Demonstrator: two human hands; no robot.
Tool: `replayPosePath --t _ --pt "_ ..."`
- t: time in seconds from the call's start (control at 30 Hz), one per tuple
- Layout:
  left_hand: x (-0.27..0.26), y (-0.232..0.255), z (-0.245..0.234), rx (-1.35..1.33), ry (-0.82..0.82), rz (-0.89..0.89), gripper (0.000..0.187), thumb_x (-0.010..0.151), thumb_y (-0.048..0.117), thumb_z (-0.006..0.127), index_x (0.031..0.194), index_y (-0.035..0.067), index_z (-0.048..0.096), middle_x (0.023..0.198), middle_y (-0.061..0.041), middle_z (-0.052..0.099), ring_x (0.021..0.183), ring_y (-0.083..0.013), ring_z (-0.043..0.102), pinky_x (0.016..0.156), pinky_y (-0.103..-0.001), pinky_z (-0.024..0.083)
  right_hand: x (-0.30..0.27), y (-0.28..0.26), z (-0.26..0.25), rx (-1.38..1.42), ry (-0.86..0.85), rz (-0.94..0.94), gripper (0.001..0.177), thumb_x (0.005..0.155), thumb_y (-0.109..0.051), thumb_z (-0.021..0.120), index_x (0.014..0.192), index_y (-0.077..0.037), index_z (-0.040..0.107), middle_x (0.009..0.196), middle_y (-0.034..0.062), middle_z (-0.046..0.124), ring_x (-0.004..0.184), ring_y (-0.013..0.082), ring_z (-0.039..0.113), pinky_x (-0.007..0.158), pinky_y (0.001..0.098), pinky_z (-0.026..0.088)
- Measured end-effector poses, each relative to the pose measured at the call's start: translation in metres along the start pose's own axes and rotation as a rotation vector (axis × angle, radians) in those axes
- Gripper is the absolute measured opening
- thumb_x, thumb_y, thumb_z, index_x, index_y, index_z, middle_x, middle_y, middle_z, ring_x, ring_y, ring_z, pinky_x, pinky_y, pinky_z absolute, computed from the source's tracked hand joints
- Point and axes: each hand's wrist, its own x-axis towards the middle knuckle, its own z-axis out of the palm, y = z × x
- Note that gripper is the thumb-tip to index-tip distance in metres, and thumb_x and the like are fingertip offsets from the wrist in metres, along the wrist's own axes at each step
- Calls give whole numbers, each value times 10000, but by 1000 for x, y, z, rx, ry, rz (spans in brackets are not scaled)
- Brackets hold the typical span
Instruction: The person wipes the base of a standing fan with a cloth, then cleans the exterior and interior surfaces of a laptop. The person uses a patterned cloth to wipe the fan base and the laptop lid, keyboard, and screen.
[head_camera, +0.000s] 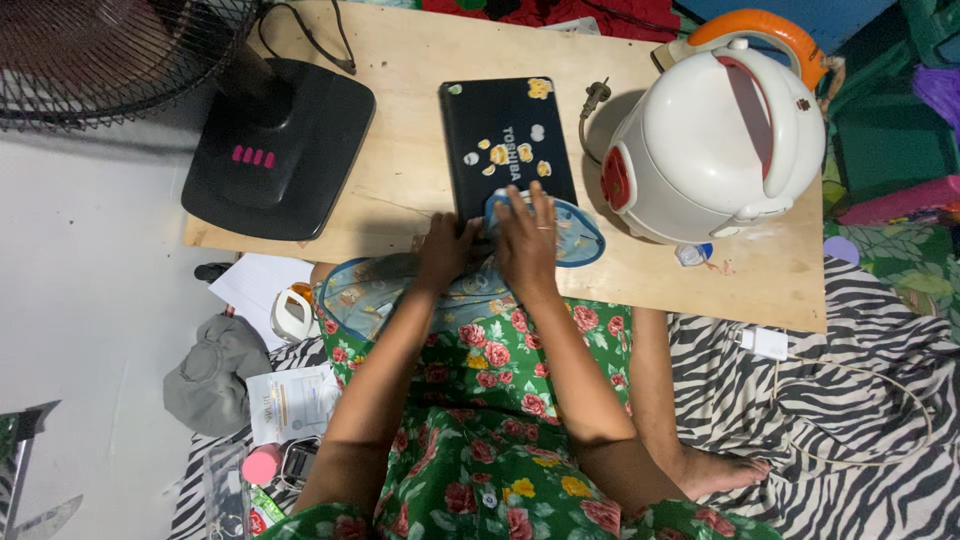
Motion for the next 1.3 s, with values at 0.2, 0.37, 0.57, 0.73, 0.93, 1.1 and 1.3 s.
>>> replayPosePath --t 0.2,0.37,0.57,0.73,0.93,1.1,1.3 --pt "-37 1 -16 26 223 188 445 984 447 649 934 5 635 951 -222 596 915 -449 571 836 -560 448 6 1 -2 -54 -396 62 600 983 -373 606 1494 -79 494 1636 143 355 1550 395 189 1251 539 131" --pt "-47 28 -34 -13 155 32 432 954 410 688 964 -18 633 961 -218 603 917 -421 593 827 -537 463 41 46 23 -102 -534 124 685 1030 -526 444 1581 -126 370 1688 109 234 1576 371 74 1258 537 83" --pt "-47 35 -31 27 334 305 719 971 275 609 1552 -45 333 1377 -290 545 1245 -466 548 1047 -575 415 107 76 56 -152 -451 212 765 1017 -588 393 1602 -99 341 1704 111 131 1561 371 9 1240 544 41" --pt "-41 32 -14 199 192 201 802 981 378 630 1621 56 269 1620 -331 315 1478 -521 316 1133 -701 249 107 57 54 -226 -329 105 705 1039 -543 432 1549 -55 418 1695 205 152 1548 437 46 1227 578 38" --pt "-38 29 -28 99 57 171 982 878 480 686 1619 80 180 1606 -361 229 1477 -540 248 1134 -697 208 29 15 21 -13 -527 6 662 1056 -441 447 1598 -70 373 1658 178 295 1563 391 216 1303 525 121" --pt "-38 23 -24 75 53 201 1020 932 552 687 1636 48 148 1653 -326 204 1518 -545 207 1177 -681 165 3 17 -7 43 -606 15 649 1051 -457 411 1601 -125 322 1704 105 221 1579 321 150 1270 484 114" --pt "-39 13 -13 -15 126 251 1104 886 553 719 1604 -67 154 1655 -303 244 1523 -538 214 1189 -674 172 45 58 27 -107 -618 87 743 1024 -540 417 1635 -160 230 1720 99 141 1585 323 98 1270 488 108"
